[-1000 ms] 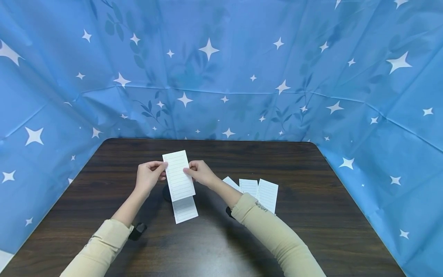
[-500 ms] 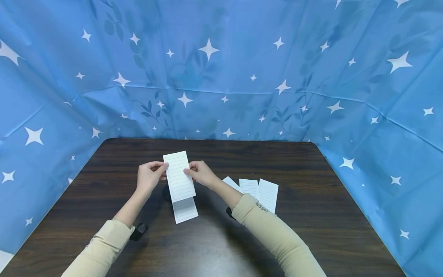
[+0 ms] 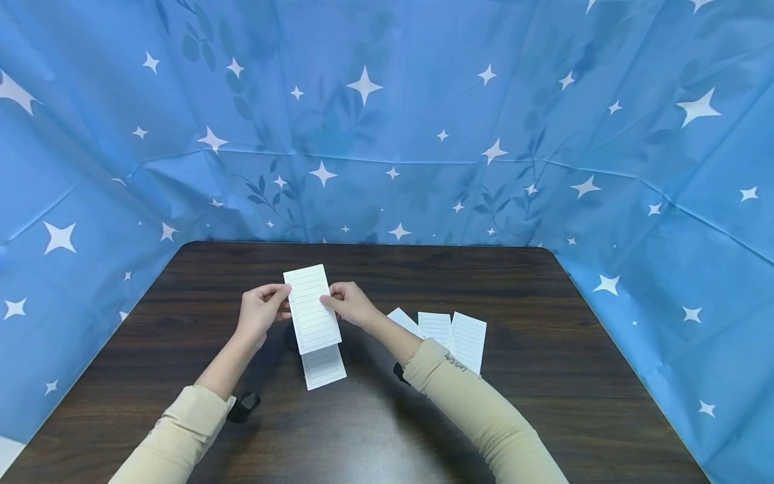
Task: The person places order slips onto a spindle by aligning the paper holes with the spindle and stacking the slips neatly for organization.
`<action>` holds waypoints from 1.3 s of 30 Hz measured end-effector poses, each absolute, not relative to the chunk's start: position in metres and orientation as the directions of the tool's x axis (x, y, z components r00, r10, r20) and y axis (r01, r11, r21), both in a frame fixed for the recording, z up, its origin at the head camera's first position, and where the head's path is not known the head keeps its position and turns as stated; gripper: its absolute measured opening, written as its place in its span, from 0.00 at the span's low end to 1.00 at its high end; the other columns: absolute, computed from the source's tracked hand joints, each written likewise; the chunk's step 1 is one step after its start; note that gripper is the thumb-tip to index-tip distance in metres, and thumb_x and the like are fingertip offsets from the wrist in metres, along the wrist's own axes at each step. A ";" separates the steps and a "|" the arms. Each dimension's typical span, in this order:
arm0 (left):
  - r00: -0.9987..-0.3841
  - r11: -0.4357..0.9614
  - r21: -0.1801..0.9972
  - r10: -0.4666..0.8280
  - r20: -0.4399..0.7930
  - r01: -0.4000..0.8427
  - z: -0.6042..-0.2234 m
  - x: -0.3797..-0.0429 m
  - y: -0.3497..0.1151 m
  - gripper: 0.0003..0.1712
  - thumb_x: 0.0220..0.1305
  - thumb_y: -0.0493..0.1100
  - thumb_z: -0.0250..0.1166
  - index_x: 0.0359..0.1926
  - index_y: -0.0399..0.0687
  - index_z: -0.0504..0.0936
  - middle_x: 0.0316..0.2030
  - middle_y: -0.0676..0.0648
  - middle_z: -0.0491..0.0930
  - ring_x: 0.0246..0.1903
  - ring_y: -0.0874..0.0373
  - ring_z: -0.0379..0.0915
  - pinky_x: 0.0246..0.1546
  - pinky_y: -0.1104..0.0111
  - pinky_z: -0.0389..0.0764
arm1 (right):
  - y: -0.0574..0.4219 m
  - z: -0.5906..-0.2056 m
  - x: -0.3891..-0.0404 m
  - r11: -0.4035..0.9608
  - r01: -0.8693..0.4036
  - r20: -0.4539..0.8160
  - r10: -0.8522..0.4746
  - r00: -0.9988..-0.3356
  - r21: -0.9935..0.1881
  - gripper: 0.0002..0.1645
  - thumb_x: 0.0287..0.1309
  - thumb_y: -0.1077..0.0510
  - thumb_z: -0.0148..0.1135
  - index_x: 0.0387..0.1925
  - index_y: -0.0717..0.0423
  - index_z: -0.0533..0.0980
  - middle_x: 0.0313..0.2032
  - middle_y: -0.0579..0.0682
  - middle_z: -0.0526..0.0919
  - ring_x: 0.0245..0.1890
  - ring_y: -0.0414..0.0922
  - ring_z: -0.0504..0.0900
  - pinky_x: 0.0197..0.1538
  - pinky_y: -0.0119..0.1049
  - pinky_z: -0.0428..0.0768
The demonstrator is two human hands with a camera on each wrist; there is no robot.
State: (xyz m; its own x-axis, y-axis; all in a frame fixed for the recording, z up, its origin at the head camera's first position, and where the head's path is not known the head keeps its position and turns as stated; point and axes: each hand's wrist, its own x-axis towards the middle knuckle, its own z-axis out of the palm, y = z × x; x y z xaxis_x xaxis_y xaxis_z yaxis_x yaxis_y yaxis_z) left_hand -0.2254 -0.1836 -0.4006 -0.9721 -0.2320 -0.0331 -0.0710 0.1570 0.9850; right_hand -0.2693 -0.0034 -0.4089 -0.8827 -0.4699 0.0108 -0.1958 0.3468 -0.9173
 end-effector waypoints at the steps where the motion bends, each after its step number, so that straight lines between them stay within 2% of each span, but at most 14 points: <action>1: -0.972 0.147 0.986 -0.232 -0.047 -0.083 -0.400 -0.226 -0.184 0.20 0.68 0.41 0.57 0.51 0.26 0.75 0.20 0.60 0.75 0.22 0.71 0.73 0.25 0.79 0.83 | -0.004 -0.409 -0.269 0.352 -0.191 0.006 -0.466 -0.885 -0.916 0.10 0.64 0.61 0.56 0.34 0.68 0.77 0.15 0.47 0.74 0.19 0.47 0.73 0.25 0.34 0.78; 3: -0.970 0.141 0.985 -0.235 -0.065 -0.100 -0.400 -0.225 -0.184 0.21 0.68 0.42 0.56 0.52 0.27 0.74 0.20 0.60 0.75 0.22 0.71 0.72 0.25 0.79 0.82 | -0.004 -0.410 -0.269 0.357 -0.184 -0.002 -0.462 -0.887 -0.916 0.10 0.64 0.61 0.56 0.34 0.67 0.77 0.14 0.44 0.71 0.21 0.53 0.74 0.25 0.34 0.78; 6: -0.966 0.153 0.983 -0.251 -0.061 -0.102 -0.401 -0.225 -0.183 0.20 0.68 0.41 0.56 0.52 0.27 0.75 0.21 0.59 0.75 0.22 0.71 0.72 0.25 0.80 0.82 | -0.005 -0.412 -0.268 0.364 -0.180 -0.010 -0.463 -0.887 -0.914 0.10 0.64 0.61 0.56 0.34 0.67 0.76 0.13 0.44 0.70 0.22 0.55 0.74 0.23 0.29 0.75; 10: -0.960 0.207 0.975 -0.277 -0.023 -0.084 -0.407 -0.224 -0.181 0.18 0.67 0.39 0.56 0.50 0.26 0.77 0.21 0.58 0.76 0.20 0.72 0.72 0.24 0.80 0.81 | -0.005 -0.417 -0.267 0.377 -0.170 -0.024 -0.459 -0.888 -0.911 0.11 0.63 0.61 0.56 0.32 0.68 0.76 0.13 0.50 0.70 0.18 0.49 0.71 0.20 0.24 0.68; 12: -0.959 0.229 0.970 -0.283 -0.012 -0.080 -0.412 -0.223 -0.181 0.17 0.67 0.38 0.57 0.49 0.25 0.77 0.21 0.58 0.76 0.20 0.72 0.72 0.24 0.81 0.81 | -0.005 -0.420 -0.265 0.380 -0.156 -0.038 -0.458 -0.888 -0.912 0.11 0.63 0.62 0.56 0.32 0.68 0.76 0.14 0.56 0.71 0.17 0.47 0.70 0.19 0.24 0.67; 17: -0.960 0.235 0.968 -0.279 -0.017 -0.085 -0.422 -0.224 -0.183 0.17 0.64 0.35 0.58 0.47 0.23 0.78 0.20 0.58 0.78 0.18 0.72 0.72 0.21 0.80 0.81 | -0.003 -0.427 -0.262 0.376 -0.102 -0.082 -0.442 -0.893 -0.921 0.10 0.62 0.63 0.57 0.32 0.69 0.76 0.13 0.50 0.71 0.17 0.45 0.69 0.19 0.24 0.67; 19: -0.961 0.236 0.967 -0.273 -0.033 -0.100 -0.425 -0.225 -0.183 0.16 0.63 0.35 0.58 0.46 0.23 0.78 0.20 0.58 0.79 0.18 0.71 0.73 0.21 0.80 0.80 | -0.002 -0.429 -0.261 0.374 -0.069 -0.101 -0.418 -0.903 -0.925 0.09 0.61 0.63 0.57 0.32 0.69 0.76 0.13 0.45 0.70 0.16 0.43 0.69 0.19 0.24 0.67; 21: -0.962 0.236 0.964 -0.268 -0.056 -0.121 -0.426 -0.226 -0.184 0.17 0.63 0.35 0.58 0.46 0.23 0.78 0.21 0.57 0.79 0.19 0.70 0.73 0.20 0.80 0.80 | -0.001 -0.432 -0.260 0.378 -0.038 -0.122 -0.390 -0.913 -0.925 0.09 0.60 0.63 0.58 0.32 0.69 0.76 0.14 0.46 0.71 0.15 0.41 0.68 0.19 0.24 0.67; 23: -0.963 0.250 0.957 -0.258 -0.082 -0.149 -0.429 -0.227 -0.185 0.17 0.63 0.35 0.58 0.46 0.23 0.77 0.23 0.54 0.80 0.22 0.67 0.74 0.20 0.80 0.80 | 0.001 -0.436 -0.260 0.387 -0.010 -0.145 -0.368 -0.918 -0.922 0.09 0.59 0.62 0.59 0.32 0.68 0.77 0.15 0.47 0.71 0.15 0.39 0.69 0.18 0.23 0.67; 28: -0.963 0.307 0.927 -0.227 -0.148 -0.215 -0.437 -0.229 -0.188 0.17 0.63 0.37 0.58 0.46 0.24 0.77 0.32 0.38 0.81 0.25 0.63 0.73 0.21 0.80 0.79 | 0.003 -0.443 -0.256 0.407 0.042 -0.202 -0.360 -0.911 -0.913 0.09 0.59 0.62 0.58 0.31 0.67 0.77 0.16 0.47 0.72 0.14 0.37 0.69 0.17 0.22 0.67; 30: -0.963 0.329 0.916 -0.215 -0.164 -0.230 -0.441 -0.229 -0.190 0.17 0.63 0.37 0.58 0.46 0.24 0.78 0.34 0.36 0.81 0.25 0.63 0.72 0.20 0.80 0.79 | 0.004 -0.446 -0.254 0.404 0.047 -0.210 -0.369 -0.905 -0.913 0.09 0.59 0.63 0.58 0.29 0.67 0.77 0.16 0.49 0.73 0.14 0.37 0.69 0.16 0.22 0.66; 34: -0.963 0.375 0.893 -0.195 -0.188 -0.250 -0.446 -0.230 -0.192 0.17 0.63 0.39 0.58 0.45 0.25 0.79 0.30 0.42 0.82 0.24 0.63 0.70 0.19 0.80 0.77 | 0.004 -0.452 -0.252 0.410 0.033 -0.201 -0.373 -0.906 -0.911 0.09 0.58 0.64 0.59 0.27 0.67 0.77 0.16 0.50 0.73 0.13 0.37 0.69 0.15 0.22 0.63; 39: -0.960 0.436 0.858 -0.177 -0.216 -0.273 -0.453 -0.230 -0.193 0.17 0.63 0.40 0.59 0.43 0.26 0.80 0.27 0.48 0.80 0.24 0.63 0.68 0.19 0.79 0.76 | 0.002 -0.458 -0.250 0.458 0.029 -0.205 -0.340 -0.918 -0.888 0.10 0.58 0.64 0.58 0.25 0.67 0.78 0.14 0.46 0.71 0.13 0.38 0.68 0.14 0.23 0.62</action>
